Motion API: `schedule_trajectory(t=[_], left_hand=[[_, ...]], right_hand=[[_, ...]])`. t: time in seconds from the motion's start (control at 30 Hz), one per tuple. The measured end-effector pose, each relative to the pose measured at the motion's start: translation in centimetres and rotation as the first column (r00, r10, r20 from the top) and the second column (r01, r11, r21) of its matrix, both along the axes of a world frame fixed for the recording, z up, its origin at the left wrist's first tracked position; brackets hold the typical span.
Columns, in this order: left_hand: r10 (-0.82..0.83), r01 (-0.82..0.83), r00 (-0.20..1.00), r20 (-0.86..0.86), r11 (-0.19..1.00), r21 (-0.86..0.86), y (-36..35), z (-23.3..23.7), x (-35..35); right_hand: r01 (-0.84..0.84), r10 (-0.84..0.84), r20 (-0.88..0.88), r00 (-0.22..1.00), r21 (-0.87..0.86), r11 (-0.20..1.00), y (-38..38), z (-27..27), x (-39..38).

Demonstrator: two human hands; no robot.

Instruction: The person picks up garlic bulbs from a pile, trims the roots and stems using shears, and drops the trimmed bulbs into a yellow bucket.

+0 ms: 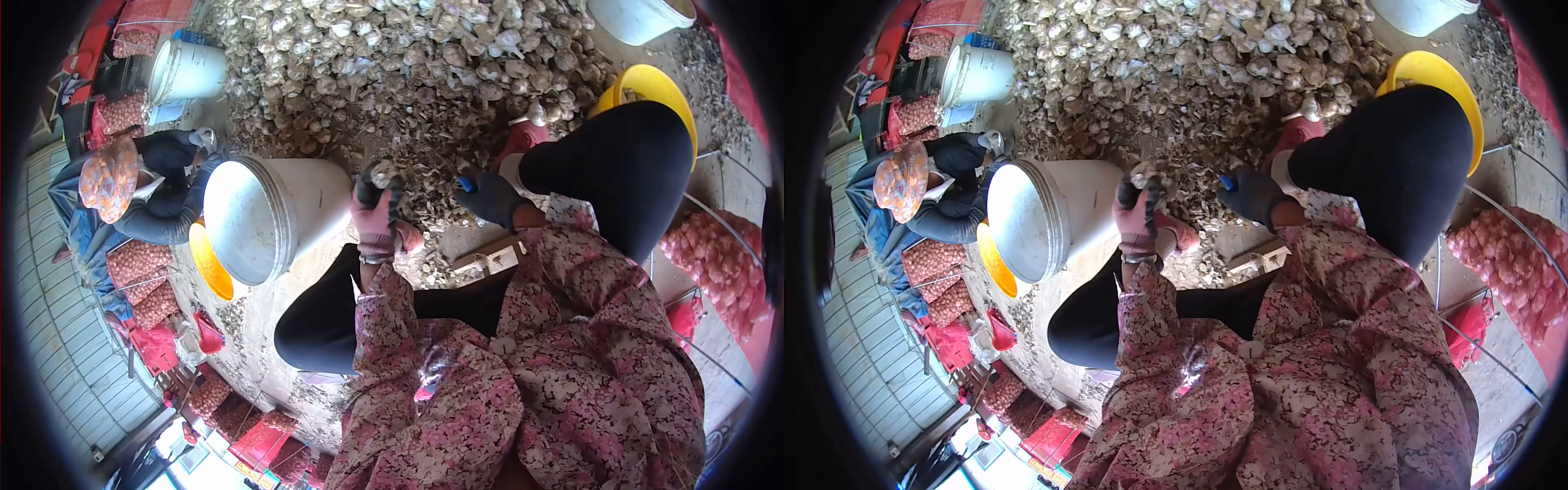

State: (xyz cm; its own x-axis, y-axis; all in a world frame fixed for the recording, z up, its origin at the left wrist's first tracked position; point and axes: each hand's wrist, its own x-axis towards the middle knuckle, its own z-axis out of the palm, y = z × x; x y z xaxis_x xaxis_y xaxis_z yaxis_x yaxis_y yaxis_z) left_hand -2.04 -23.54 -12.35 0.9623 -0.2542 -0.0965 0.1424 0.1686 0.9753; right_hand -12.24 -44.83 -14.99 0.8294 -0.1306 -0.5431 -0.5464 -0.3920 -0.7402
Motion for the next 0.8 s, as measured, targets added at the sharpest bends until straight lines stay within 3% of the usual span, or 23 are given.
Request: schedule_trajectory(t=[0.03,0.07,0.1,0.13,0.17,0.23,0.27,0.3,0.37,0.43,0.5,0.53,0.57,0.63,0.7,0.73,0.77,0.8], left_hand=[[0.055,-0.061,0.993,0.108,0.997,0.056,0.8,0.9,0.8],[0.146,-0.201,0.968,0.204,0.938,0.282,2.2,2.5,1.5],[0.291,-0.323,0.943,0.164,0.919,0.225,3.7,3.4,2.8],[0.247,-0.267,0.958,0.143,0.953,0.144,4.8,6.3,4.1],[0.393,-0.443,0.882,0.26,0.88,0.172,6.8,7.3,6.0],[0.398,-0.635,0.718,0.57,0.71,0.304,9.5,10.3,8.7],[0.335,-0.784,0.618,0.711,0.327,0.528,9.7,11.6,9.1],[0.196,-0.805,0.55,0.812,-0.135,0.577,9.6,12.5,9.7],[0.068,-0.868,0.491,0.869,-0.047,0.494,6.1,12.5,11.0],[0.125,-0.611,0.726,0.676,0.568,0.551,1.4,8.8,13.3],[0.028,-0.228,0.953,0.303,0.723,0.652,-5.9,6.3,14.2],[-0.062,-0.058,0.986,0.155,0.744,0.666,-7.5,2.4,15.7],[0.038,0.031,0.985,-0.17,0.924,0.381,-9.6,-2.1,17.3],[0.079,0.076,0.93,-0.358,0.913,0.4,-15.3,-5.9,19.6],[-0.005,0.229,0.96,-0.279,0.588,0.776,-18.3,-13.2,23.9],[-0.013,0.234,0.959,-0.282,0.591,0.772,-20.3,-12.5,23.8],[0.033,0.201,0.972,-0.232,0.39,0.899,-22.5,-11.8,23.6],[0.064,0.157,0.983,-0.169,0.165,0.974,-23.7,-12.3,23.8]], right_hand=[[-0.002,0.002,0.005,1.0,0.005,1.0,0.2,-0.1,0.2],[0.065,-0.066,0.01,0.998,0.074,0.995,0.5,-0.4,0.3],[0.136,-0.139,0.007,0.99,0.138,0.981,0.4,-0.9,0.4],[0.233,-0.266,0.034,0.963,0.383,0.894,0.7,-2.9,0.5],[0.238,-0.269,0.031,0.963,0.379,0.894,0.2,-2.4,0.8],[0.504,-0.438,-0.301,0.847,0.718,0.481,-0.6,0.1,2.0],[0.582,-0.492,-0.365,0.791,0.698,0.417,-0.8,0.9,2.6],[0.586,-0.496,-0.369,0.786,0.7,0.408,-0.8,1.0,3.0],[0.645,-0.502,-0.517,0.693,0.756,0.111,-1.2,0.7,3.6],[0.639,-0.492,-0.515,0.702,0.76,0.118,-1.1,-0.7,3.9],[0.694,-0.48,-0.577,0.661,0.713,0.097,-1.1,0.5,4.4],[0.683,-0.461,-0.568,0.682,0.719,0.125,-1.6,1.0,4.5],[0.687,-0.468,-0.568,0.677,0.716,0.124,-1.7,0.9,4.5],[0.672,-0.445,-0.594,0.671,0.74,0.026,-1.6,0.5,4.2],[0.707,-0.475,-0.617,0.627,0.707,0.015,-1.1,-0.3,4.3],[0.722,-0.494,-0.611,0.619,0.69,0.051,-0.9,-0.2,4.3],[0.735,-0.513,-0.603,0.611,0.673,0.084,-0.8,-0.4,4.1],[0.702,-0.511,-0.541,0.668,0.686,0.19,-0.8,-0.9,4.2]])
